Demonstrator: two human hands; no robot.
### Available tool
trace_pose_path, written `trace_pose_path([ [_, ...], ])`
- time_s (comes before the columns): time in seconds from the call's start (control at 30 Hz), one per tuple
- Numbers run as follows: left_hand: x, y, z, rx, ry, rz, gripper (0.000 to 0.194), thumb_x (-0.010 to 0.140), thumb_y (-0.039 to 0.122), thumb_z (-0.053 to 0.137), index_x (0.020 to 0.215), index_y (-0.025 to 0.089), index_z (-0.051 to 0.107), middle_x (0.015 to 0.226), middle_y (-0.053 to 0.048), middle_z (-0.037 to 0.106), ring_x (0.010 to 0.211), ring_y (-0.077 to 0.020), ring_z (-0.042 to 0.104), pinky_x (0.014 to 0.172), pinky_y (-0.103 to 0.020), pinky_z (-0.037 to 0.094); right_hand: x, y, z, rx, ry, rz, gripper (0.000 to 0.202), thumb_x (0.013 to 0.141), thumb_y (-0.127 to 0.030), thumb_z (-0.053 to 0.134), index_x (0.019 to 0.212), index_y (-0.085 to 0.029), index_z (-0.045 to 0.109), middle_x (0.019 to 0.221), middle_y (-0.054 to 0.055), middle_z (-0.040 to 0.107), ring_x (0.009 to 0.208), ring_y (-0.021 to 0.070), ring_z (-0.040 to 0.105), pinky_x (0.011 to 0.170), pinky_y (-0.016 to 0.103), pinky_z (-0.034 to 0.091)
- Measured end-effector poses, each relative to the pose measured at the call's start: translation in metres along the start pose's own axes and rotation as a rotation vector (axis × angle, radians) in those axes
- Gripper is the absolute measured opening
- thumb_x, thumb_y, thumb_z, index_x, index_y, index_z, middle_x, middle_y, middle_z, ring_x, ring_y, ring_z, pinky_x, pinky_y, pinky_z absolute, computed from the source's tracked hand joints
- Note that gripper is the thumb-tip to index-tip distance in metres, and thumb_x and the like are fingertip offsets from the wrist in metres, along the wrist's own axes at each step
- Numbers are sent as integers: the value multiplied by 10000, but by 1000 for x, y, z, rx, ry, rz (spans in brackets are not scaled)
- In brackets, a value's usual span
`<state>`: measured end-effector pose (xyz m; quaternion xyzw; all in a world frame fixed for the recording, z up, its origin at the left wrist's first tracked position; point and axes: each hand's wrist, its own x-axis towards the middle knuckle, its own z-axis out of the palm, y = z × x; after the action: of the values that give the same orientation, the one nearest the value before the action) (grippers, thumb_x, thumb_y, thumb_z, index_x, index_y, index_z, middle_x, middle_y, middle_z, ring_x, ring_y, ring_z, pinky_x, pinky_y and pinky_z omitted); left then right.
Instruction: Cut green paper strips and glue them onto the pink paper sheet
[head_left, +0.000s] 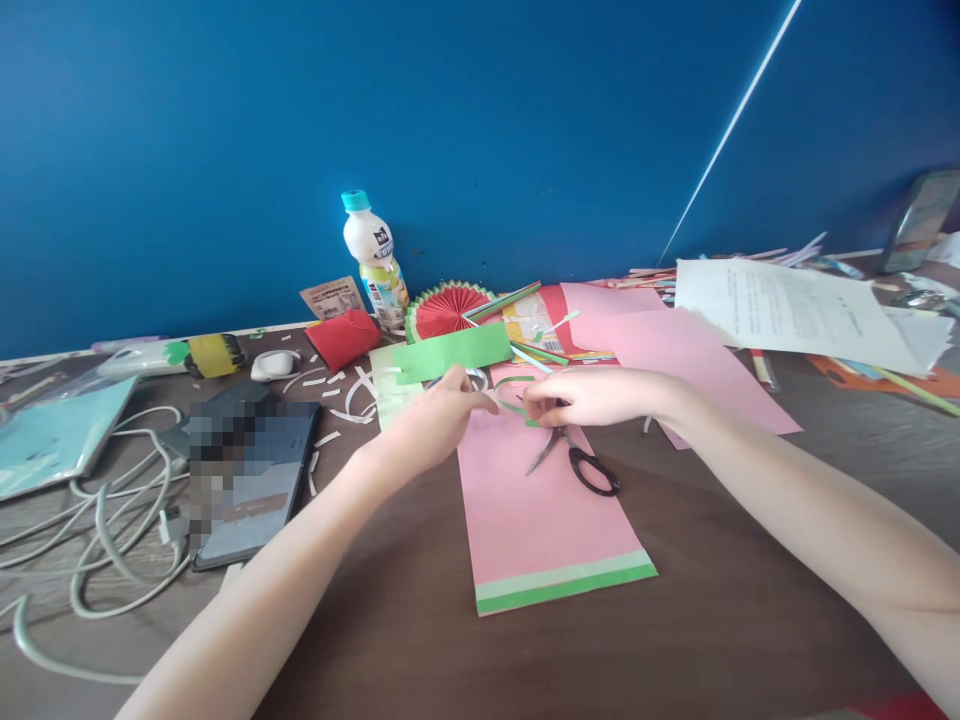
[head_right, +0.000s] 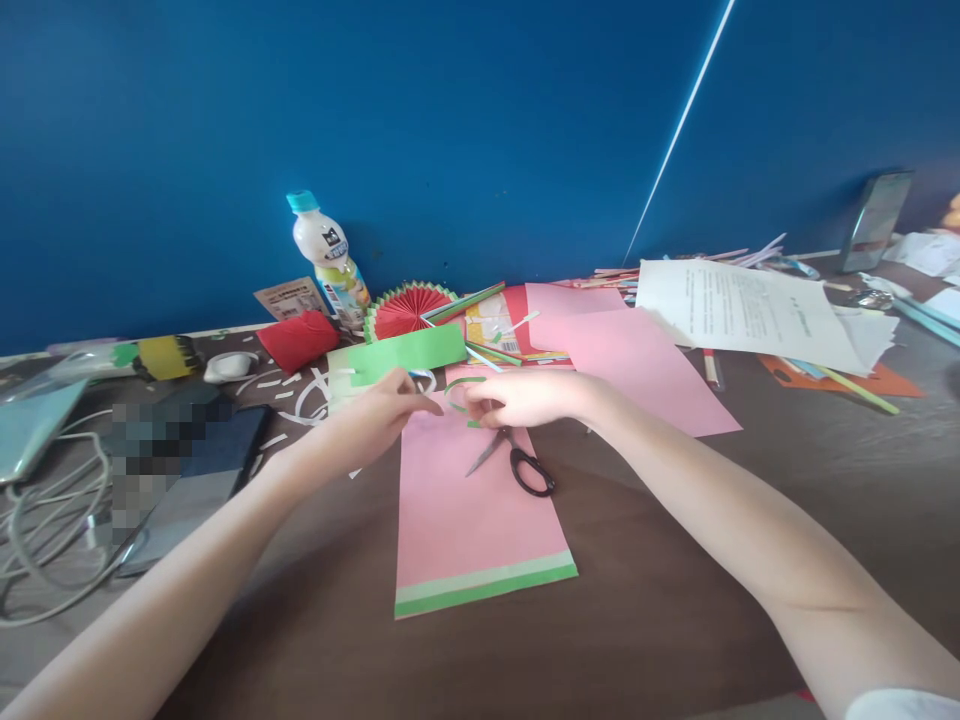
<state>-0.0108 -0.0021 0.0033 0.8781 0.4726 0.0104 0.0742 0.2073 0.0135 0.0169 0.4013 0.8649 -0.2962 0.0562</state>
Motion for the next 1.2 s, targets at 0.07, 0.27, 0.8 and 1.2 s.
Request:
trace_pose_path([
  [0.07,-2,2,6,13,-124,25,472,847,125,306,1137,384,573,917,-25,440,756,-125,520,708,-250,420,-2,0,-2,-20,-25,-4,173,763,-214,413,867,-254,547,880,-12,616,707,144,546,570,245,348],
  [0.27,-6,7,0,106,-232,-31,534,845,99,291,1249,393,477,927,-39,471,748,-144,510,697,-250,396,-9,7,-12,-90,-59,162,85,716,-241,456,706,-215,537,782,-1,586,656,143,509,548,252,315],
  [0.8,-9,-22,-25,290,10,-335,423,718,6,326,877,180,678,948,-89,532,770,-186,567,686,-298,424,-20,29,-28,-77,-44,481,112,650,-177,462,688,-211,561,766,8,648,663,162,541,550,268,346],
  [1.2,-7,-16,-17,283,46,-397,280,793,369,486,937,209,665,1004,-114,444,1029,-296,440,852,-405,388,-28,10,-33,-46,433,238,120,769,-303,454,731,-204,511,712,-15,569,597,112,483,554,249,318],
])
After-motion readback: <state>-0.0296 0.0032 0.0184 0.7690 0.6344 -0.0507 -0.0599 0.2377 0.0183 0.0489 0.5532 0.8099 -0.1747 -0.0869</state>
